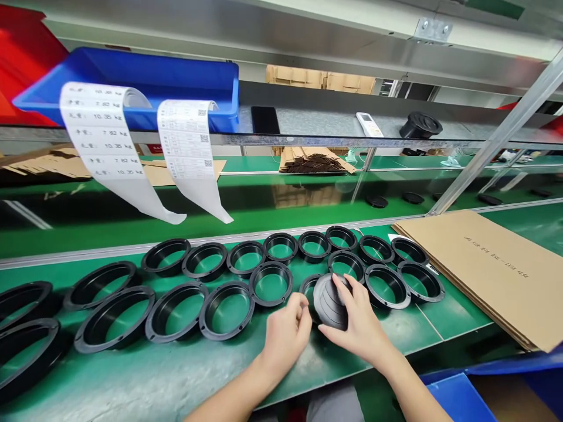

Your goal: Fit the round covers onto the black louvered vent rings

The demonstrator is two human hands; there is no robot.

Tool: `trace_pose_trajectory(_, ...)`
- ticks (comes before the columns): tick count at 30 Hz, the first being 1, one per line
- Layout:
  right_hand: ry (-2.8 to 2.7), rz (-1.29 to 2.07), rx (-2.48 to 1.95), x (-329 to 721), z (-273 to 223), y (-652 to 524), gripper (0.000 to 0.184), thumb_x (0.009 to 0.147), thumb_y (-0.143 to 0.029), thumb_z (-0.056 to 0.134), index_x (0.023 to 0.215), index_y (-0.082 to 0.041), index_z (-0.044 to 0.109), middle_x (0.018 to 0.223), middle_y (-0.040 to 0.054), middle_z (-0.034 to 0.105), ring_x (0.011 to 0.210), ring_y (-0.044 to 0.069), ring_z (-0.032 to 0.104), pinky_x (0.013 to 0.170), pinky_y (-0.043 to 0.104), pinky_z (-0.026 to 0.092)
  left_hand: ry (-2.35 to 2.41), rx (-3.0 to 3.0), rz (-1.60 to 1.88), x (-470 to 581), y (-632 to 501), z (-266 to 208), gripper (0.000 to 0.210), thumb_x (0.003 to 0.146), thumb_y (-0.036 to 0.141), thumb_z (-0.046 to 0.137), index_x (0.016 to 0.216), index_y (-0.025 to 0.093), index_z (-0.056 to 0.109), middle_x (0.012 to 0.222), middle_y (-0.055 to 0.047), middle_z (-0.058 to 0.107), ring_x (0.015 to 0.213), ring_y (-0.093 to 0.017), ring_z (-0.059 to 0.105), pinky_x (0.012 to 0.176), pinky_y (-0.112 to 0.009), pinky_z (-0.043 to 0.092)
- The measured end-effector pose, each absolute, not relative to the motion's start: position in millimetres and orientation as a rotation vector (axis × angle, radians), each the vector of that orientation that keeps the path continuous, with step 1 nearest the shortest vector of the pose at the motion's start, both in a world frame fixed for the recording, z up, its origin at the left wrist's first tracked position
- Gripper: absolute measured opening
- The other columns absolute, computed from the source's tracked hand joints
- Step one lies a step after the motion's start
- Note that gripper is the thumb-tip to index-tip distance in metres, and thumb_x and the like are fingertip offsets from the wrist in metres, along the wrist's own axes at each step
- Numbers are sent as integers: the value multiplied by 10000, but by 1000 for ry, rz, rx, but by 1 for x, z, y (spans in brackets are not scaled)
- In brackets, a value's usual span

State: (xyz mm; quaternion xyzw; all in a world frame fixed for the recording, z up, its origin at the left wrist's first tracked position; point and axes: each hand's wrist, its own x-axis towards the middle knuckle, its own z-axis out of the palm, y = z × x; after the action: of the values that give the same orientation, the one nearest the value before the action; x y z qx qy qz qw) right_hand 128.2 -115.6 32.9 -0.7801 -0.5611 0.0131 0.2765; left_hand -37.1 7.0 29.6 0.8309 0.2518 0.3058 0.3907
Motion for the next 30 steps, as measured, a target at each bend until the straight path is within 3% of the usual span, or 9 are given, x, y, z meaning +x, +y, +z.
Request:
trace_pose_trajectory(4,-1644,-51,-2157,130,29,-96,927,808,-511,725,1555,-214,264,1483,193,251,1388,399,261,1076,597,398,639,1760,959,-39,21,43,96,981,299,497,1020,224,543,666,37,552,590,-160,530,605,-258,381)
trace_pose_trajectory(9,-1794,-147,-2195,134,12,-79,948,831,-557,728,1560,-157,272,1494,241,289,1376,443,288,1073,618,387,612,1569,1031,-40,31,48,157,985,341,541,1057,205,572,671,37,554,583,-147,510,591,-245,413)
trace_pose_trajectory(12,-1944,-221,-2140,131,16,-80,897,972,-583,570,1606,-149,105,1584,229,157,1444,421,179,1124,646,308,579,1516,1034,-40,30,49,162,983,342,562,1049,196,589,680,30,565,584,-143,531,580,-240,426)
trace_pose_trajectory(15,-2007,-250,-2066,125,45,-80,721,1090,-552,315,1616,-178,-6,1621,167,68,1475,362,116,1167,640,239,583,1484,1095,-42,30,50,153,982,339,576,1019,194,605,676,24,578,583,-141,546,571,-237,435)
trace_pose_trajectory(20,-1743,-361,-2005,114,64,-63,663,1100,-528,141,1616,-147,-27,1627,133,64,1484,329,84,1204,591,200,610,1443,1251,-45,36,49,149,986,339,589,1044,203,606,728,10,628,649,-157,609,633,-248,496)
trace_pose_trajectory(23,-1973,-212,-2084,111,36,-51,656,1106,-515,208,1617,-130,59,1615,161,112,1482,302,124,1194,571,242,630,1446,1265,-47,37,47,146,989,331,594,1051,201,608,740,4,635,672,-162,620,659,-256,506)
trace_pose_trajectory(26,-2060,-78,-2162,108,20,-44,752,1072,-585,346,1602,-90,147,1609,188,109,1489,307,53,1197,595,184,589,1487,1199,-46,35,47,131,989,321,595,1036,201,620,726,8,630,647,-158,602,643,-255,499)
trace_pose_trajectory(28,-2104,-33,-2160,108,22,-45,903,970,-642,525,1602,-108,165,1607,205,101,1483,355,34,1170,659,154,548,1539,1154,-43,33,46,114,990,302,587,1033,206,631,742,4,634,637,-156,590,626,-254,492)
trace_pose_trajectory(30,-2111,-15,-2168,109,27,-51,1000,826,-552,683,1597,-133,202,1594,227,142,1462,412,105,1122,697,213,509,1643,1135,-38,30,44,108,996,276,569,1043,213,643,813,-17,655,672,-167,598,619,-264,490)
